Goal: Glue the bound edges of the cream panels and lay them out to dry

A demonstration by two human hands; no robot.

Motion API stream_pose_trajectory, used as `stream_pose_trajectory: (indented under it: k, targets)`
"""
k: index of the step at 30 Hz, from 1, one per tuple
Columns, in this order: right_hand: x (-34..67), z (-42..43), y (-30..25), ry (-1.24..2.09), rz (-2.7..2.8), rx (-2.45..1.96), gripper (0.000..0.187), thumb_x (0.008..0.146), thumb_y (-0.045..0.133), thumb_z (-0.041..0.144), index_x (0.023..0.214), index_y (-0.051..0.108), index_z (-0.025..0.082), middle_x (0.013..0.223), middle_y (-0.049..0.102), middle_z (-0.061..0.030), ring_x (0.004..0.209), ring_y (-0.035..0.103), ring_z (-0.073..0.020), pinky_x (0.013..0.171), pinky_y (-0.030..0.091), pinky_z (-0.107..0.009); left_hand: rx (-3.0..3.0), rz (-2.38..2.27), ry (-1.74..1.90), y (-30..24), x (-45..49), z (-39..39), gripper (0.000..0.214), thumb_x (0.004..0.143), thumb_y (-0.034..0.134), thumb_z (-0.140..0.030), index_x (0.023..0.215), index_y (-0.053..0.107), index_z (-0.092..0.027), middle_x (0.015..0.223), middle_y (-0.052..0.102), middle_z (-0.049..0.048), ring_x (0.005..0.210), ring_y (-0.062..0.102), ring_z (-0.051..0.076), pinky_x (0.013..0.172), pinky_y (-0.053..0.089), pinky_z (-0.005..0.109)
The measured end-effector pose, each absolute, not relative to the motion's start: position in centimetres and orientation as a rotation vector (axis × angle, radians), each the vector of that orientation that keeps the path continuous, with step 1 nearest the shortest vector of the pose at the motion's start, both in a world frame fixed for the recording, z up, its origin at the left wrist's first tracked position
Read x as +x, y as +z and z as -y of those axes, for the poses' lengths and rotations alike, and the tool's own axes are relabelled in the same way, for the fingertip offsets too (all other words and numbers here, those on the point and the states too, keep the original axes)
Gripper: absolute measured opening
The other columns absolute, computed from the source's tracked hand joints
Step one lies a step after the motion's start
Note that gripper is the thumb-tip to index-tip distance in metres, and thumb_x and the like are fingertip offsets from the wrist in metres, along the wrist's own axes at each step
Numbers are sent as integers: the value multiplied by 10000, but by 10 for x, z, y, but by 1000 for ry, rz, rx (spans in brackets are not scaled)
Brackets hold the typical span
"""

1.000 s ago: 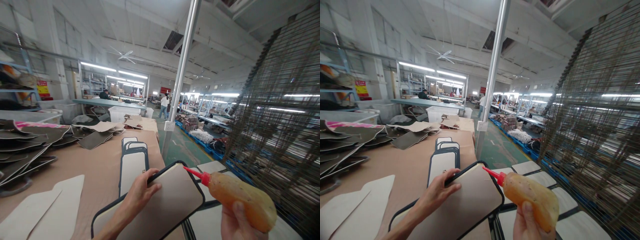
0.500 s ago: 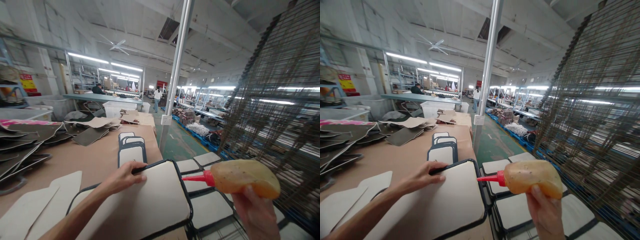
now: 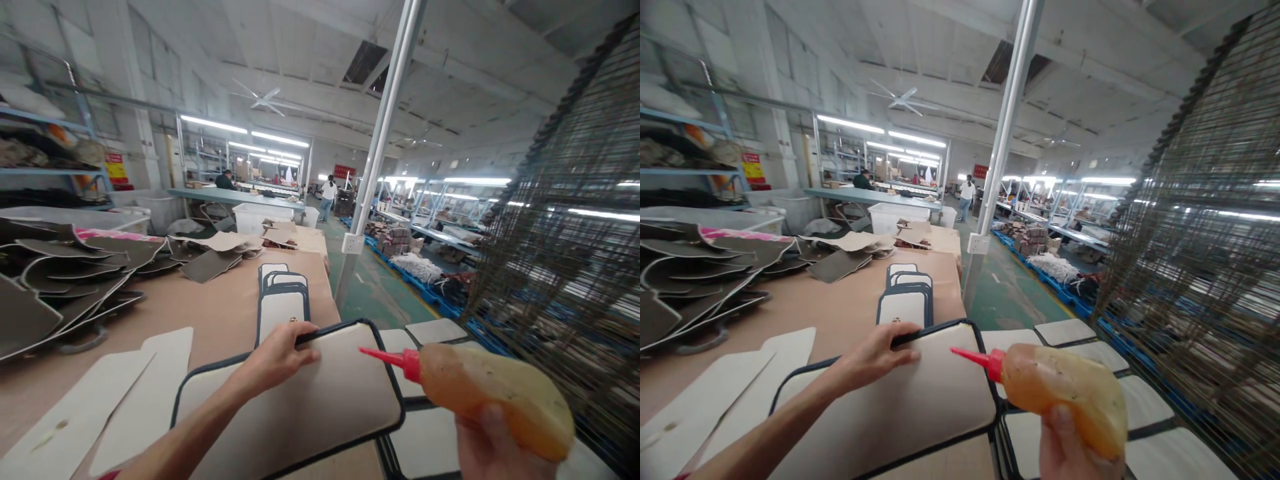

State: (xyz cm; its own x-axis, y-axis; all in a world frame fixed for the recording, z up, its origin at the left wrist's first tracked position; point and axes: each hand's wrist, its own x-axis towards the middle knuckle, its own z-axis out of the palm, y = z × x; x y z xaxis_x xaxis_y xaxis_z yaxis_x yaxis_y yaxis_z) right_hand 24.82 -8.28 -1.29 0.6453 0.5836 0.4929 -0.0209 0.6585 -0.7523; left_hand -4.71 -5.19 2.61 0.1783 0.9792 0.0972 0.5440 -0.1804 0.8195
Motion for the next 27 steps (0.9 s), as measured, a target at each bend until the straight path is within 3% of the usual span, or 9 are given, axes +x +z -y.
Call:
stream_pose_trajectory:
  k: [3, 8, 12, 16, 22, 25, 27]
  targets:
    - [213, 81, -17, 383, 596, -682, 477, 577, 996, 370, 979, 753, 289, 1067, 746, 13, 957, 688, -168, 718, 613, -178, 1788, -1455, 899, 21, -29, 55, 384, 766, 665, -347, 1086, 792, -178, 1048, 800, 77, 1012, 700, 289, 862, 499, 316]
    - [194, 73, -27, 307, 467, -581, 586, 508, 1014, 256, 1033, 755, 244, 1017, 753, 23, 927, 712, -189, 826, 647, -272, 1788, -1481, 905, 14, -11, 58, 340, 805, 646, -313, 1089, 771, -173, 1048, 783, 100, 1011, 698, 292, 865, 484, 341]
    - [202, 72, -36, 325, 458, -604, 646, 498, 1023, 211, 1076, 739, 254, 1048, 743, 53, 939, 697, -154, 842, 623, -225, 1790, -1459, 915, 7, -5, 57, 319, 820, 647, -285, 1097, 753, -166, 1063, 773, 106, 1024, 692, 288, 873, 466, 341]
    - [203, 74, -49, 352, 511, -633, 661, 519, 1019, 205, 1112, 730, 243, 1009, 740, 51, 913, 690, -132, 813, 605, -168, 1788, -1447, 912, 4, -1, 55, 302, 828, 649, -264, 1100, 735, -164, 1079, 766, 109, 1043, 688, 288, 877, 466, 340]
    - [201, 76, -71, 444, 670, -686, 584, 576, 993, 253, 1112, 758, 258, 1000, 777, 21, 832, 737, -195, 706, 648, -249, 1747, -1431, 987, 1, -3, 47, 224, 820, 648, -263, 1022, 692, -178, 1032, 749, 95, 1002, 670, 269, 868, 454, 336]
    - [208, 78, -66, 356, 562, -719, 565, 591, 990, 332, 1106, 767, 272, 1003, 756, 36, 868, 704, -167, 741, 612, -196, 1671, -1411, 1111, -11, -9, 36, 161, 803, 644, -310, 921, 632, -201, 930, 712, 56, 910, 637, 244, 811, 438, 328]
    - [216, 78, -61, 310, 589, -738, 598, 598, 990, 363, 1140, 754, 275, 1035, 740, 29, 932, 684, -182, 795, 599, -220, 1610, -1374, 1201, -23, -13, 24, 180, 783, 649, -361, 869, 588, -214, 860, 665, 23, 849, 600, 223, 765, 421, 317]
